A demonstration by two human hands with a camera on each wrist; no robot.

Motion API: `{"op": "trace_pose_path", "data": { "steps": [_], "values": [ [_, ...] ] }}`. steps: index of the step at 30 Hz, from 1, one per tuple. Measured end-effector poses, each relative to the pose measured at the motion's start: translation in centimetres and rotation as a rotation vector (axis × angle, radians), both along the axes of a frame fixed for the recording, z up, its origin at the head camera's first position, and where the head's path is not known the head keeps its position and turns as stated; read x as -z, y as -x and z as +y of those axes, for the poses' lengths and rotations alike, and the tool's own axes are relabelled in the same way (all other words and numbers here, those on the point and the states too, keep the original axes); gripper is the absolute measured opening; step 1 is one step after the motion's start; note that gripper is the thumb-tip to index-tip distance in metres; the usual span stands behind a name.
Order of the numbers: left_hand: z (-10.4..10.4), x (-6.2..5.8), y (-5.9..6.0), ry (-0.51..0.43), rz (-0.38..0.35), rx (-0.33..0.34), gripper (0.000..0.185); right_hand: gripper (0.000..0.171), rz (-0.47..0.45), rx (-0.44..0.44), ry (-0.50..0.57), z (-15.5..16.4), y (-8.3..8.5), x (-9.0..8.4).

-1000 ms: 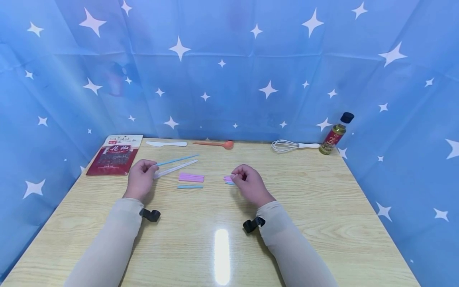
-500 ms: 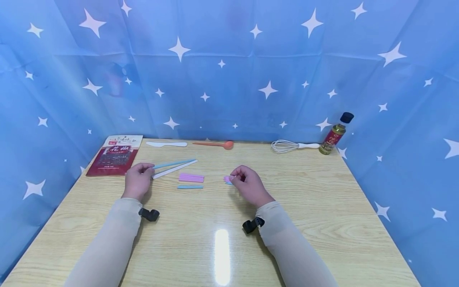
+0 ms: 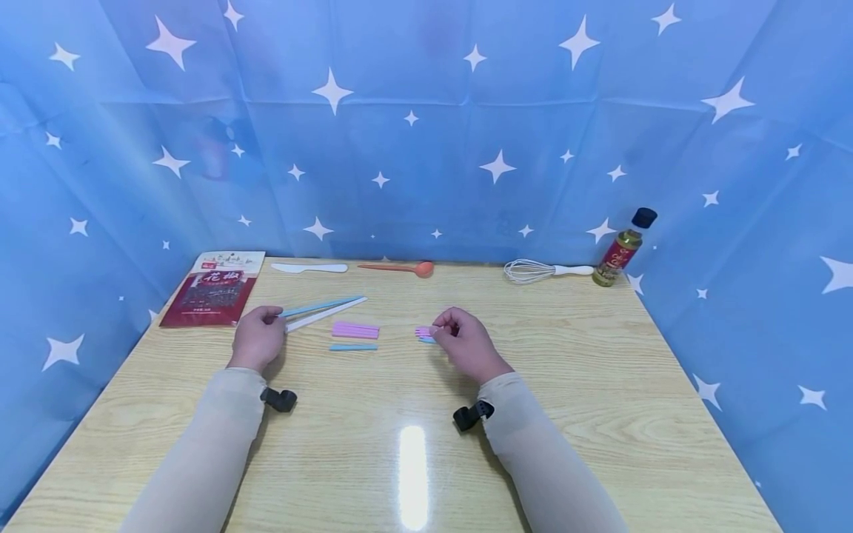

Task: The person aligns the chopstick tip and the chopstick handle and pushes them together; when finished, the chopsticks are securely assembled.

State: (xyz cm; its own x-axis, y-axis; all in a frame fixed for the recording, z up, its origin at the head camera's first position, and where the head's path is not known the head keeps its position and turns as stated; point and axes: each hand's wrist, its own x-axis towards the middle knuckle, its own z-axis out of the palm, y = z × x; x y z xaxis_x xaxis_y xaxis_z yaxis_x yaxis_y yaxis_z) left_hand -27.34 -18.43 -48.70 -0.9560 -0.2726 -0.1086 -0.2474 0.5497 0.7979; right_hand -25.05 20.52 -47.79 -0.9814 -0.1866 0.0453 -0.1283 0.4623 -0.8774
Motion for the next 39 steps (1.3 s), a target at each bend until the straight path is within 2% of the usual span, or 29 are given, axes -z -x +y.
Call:
{"op": "trace_pose_path", "data": {
  "steps": [6, 9, 11, 14, 19, 23, 32, 39],
  "values": [
    [0.3, -0.1, -0.1, 0.014, -0.015, -0.002, 0.042, 0.013, -0.044, 0.025, -0.182, 0.9, 0.2, 0.1],
    [0.6, -0.2, -0.2, 0.013, 0.016, 0.040, 0.038, 0.011, -0.079, 0.025, -0.255, 1.2, 0.3, 0.0],
    [1.1, -0.4, -0.3, 0.022, 0.044, 0.101, 0.034, 0.008, -0.108, 0.022, -0.282, 1.4, 0.3, 0.0],
    [2.1, -0.7, -0.6, 0.039, 0.068, 0.239, 0.026, 0.006, -0.136, 0.011, -0.313, 1.4, 0.2, -0.1],
    [3.8, -1.1, -1.2, 0.076, 0.051, 0.448, 0.019, 0.007, -0.143, -0.012, -0.340, 1.2, 0.3, -0.1],
    [4.8, -1.4, -1.7, 0.111, 0.029, 0.531, 0.018, 0.011, -0.146, -0.020, -0.346, 1.0, 0.2, -0.3],
    [5.1, -1.4, -2.2, 0.227, -0.010, 0.577, 0.016, 0.008, -0.138, -0.021, -0.361, 1.1, 0.2, -0.4],
    [5.1, -1.6, -2.2, 0.247, -0.046, 0.610, 0.005, 0.007, -0.143, -0.020, -0.364, 1.1, 0.2, -0.3]
  ]
}}
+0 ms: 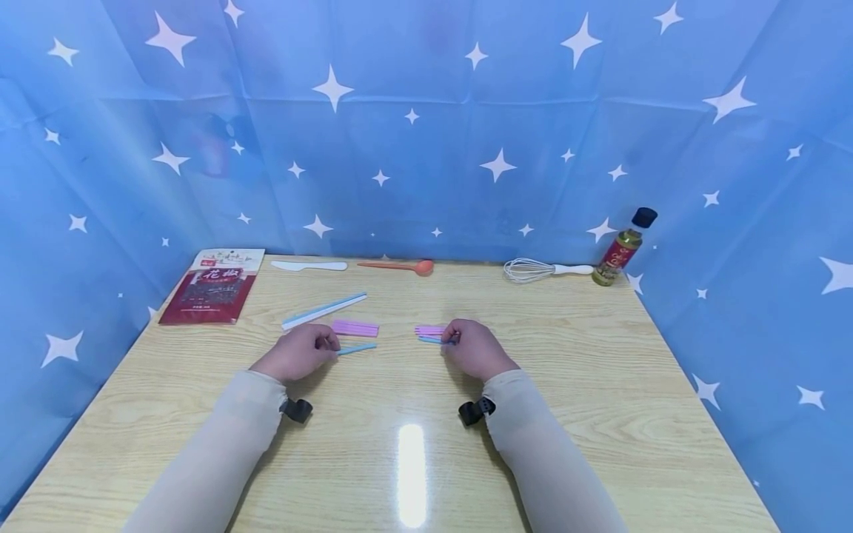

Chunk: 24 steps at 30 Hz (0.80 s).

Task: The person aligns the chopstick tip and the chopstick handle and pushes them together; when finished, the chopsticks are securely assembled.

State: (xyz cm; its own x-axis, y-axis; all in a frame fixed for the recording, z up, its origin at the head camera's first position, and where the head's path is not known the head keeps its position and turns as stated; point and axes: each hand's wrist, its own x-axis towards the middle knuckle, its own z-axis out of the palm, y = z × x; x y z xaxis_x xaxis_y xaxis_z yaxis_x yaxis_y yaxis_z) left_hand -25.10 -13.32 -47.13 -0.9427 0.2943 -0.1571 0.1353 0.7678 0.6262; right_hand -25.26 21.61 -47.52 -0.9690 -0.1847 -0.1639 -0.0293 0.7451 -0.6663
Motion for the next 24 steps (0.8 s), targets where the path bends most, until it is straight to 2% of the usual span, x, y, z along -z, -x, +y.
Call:
{"op": "trace_pose_path", "data": {
  "steps": [5, 11, 16, 19, 24],
  "values": [
    [-0.09, 0.05, 0.04, 0.008, -0.021, -0.001, 0.006, 0.008, 0.000, 0.003, -0.016, -0.08, 0.02, 0.00],
    [-0.10, 0.09, 0.04, 0.039, -0.024, 0.007, 0.010, 0.007, -0.023, 0.014, -0.086, -0.19, -0.13, -0.22],
    [-0.05, 0.26, 0.17, 0.015, -0.018, 0.013, 0.010, 0.011, -0.021, -0.025, -0.119, -0.32, -0.21, -0.18],
    [-0.03, 0.43, 0.26, -0.048, -0.008, 0.034, 0.008, 0.011, 0.009, -0.086, -0.074, -0.46, -0.21, -0.16],
    [0.12, 0.49, 0.45, -0.184, 0.006, 0.072, 0.005, 0.005, 0.062, -0.187, 0.091, -0.83, -0.34, -0.47]
  ]
}}
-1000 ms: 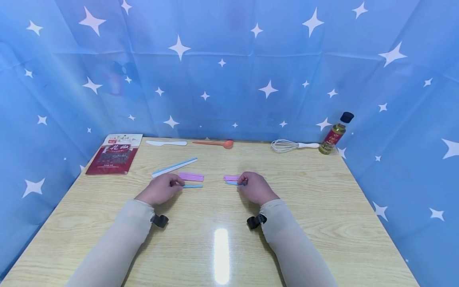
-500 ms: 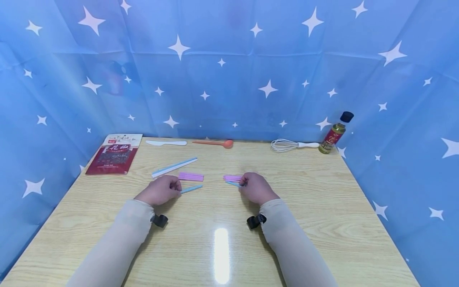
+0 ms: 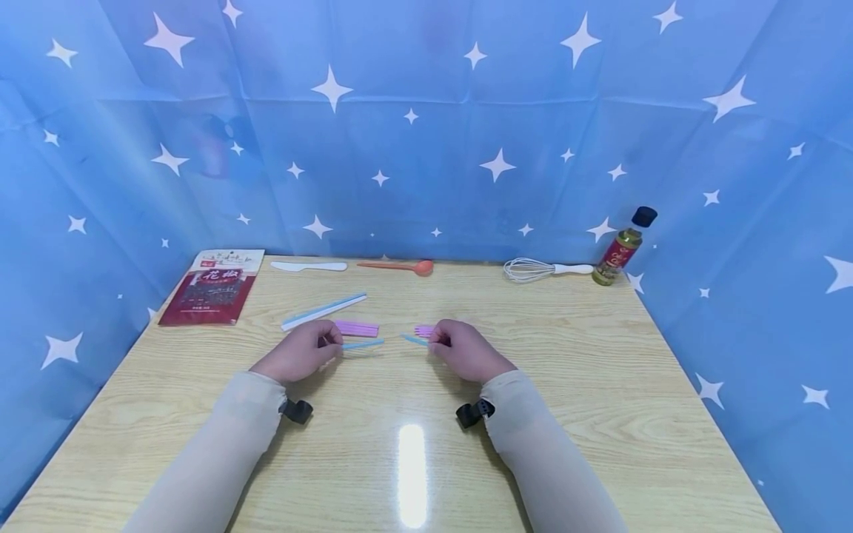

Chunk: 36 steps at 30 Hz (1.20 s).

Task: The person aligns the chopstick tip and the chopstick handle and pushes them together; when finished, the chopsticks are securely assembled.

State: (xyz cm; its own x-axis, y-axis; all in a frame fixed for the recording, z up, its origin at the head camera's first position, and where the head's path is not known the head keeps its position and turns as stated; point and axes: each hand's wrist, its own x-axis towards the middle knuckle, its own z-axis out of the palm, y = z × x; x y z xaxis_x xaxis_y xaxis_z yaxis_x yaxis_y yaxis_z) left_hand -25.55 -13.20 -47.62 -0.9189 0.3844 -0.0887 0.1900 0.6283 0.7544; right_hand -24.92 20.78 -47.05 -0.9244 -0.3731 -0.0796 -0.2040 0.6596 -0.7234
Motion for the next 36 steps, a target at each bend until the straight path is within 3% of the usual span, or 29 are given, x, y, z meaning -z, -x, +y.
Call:
{"op": "trace_pose_path", "data": {
  "steps": [5, 9, 36],
  "values": [
    [0.11, -0.24, -0.09, -0.073, -0.008, 0.015, 0.004, 0.008, 0.011, -0.002, 0.127, -0.43, -0.33, -0.51],
    [0.17, -0.47, -0.31, -0.097, -0.004, 0.013, 0.004, 0.011, 0.022, 0.009, 0.162, -0.72, -0.51, -0.72],
    [0.72, -0.88, -0.80, -0.159, 0.094, -0.011, 0.004, 0.010, 0.049, 0.027, 0.171, -0.92, -0.74, -0.71]
  ]
}}
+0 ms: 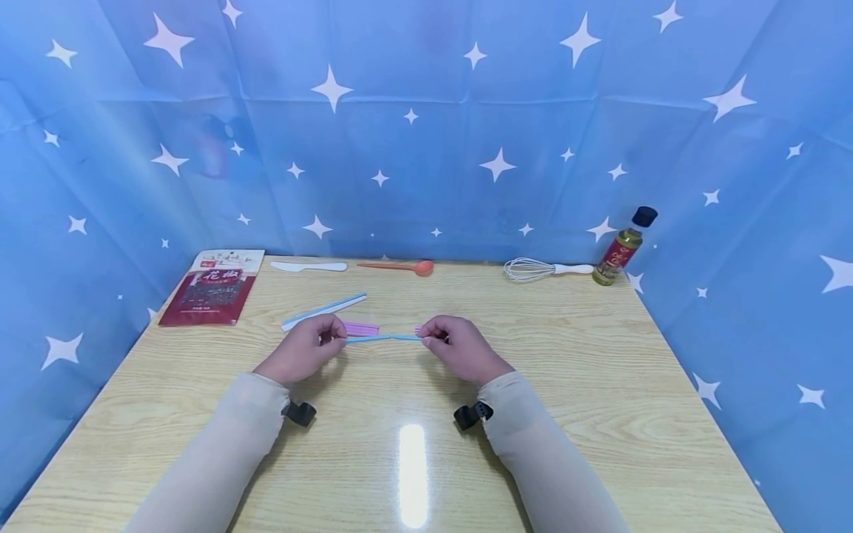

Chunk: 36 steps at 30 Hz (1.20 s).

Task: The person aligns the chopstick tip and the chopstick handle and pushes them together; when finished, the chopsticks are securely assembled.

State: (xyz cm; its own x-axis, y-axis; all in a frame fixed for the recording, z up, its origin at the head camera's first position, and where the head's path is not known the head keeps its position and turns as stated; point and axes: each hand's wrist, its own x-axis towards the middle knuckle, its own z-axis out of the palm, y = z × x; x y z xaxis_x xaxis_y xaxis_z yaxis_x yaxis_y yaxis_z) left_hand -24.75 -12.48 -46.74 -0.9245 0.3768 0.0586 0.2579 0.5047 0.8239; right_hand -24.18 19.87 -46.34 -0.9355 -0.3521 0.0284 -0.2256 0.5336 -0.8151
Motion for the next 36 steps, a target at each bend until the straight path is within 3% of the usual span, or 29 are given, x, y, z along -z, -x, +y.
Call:
{"op": "trace_pose_path", "data": {
  "steps": [17, 25, 36],
  "values": [
    [0.52, 0.28, -0.04, -0.118, 0.034, -0.075, 0.003, 0.010, 0.033, 0.004, 0.069, -0.18, 0.08, 0.23],
    [0.56, 0.45, -0.04, -0.108, 0.013, -0.027, 0.003, 0.010, 0.057, 0.015, 0.104, -0.23, 0.06, 0.23],
    [0.19, 0.54, 0.09, -0.159, -0.035, -0.017, 0.005, 0.009, 0.054, 0.044, 0.137, 0.03, 0.21, 0.32]
  ]
}}
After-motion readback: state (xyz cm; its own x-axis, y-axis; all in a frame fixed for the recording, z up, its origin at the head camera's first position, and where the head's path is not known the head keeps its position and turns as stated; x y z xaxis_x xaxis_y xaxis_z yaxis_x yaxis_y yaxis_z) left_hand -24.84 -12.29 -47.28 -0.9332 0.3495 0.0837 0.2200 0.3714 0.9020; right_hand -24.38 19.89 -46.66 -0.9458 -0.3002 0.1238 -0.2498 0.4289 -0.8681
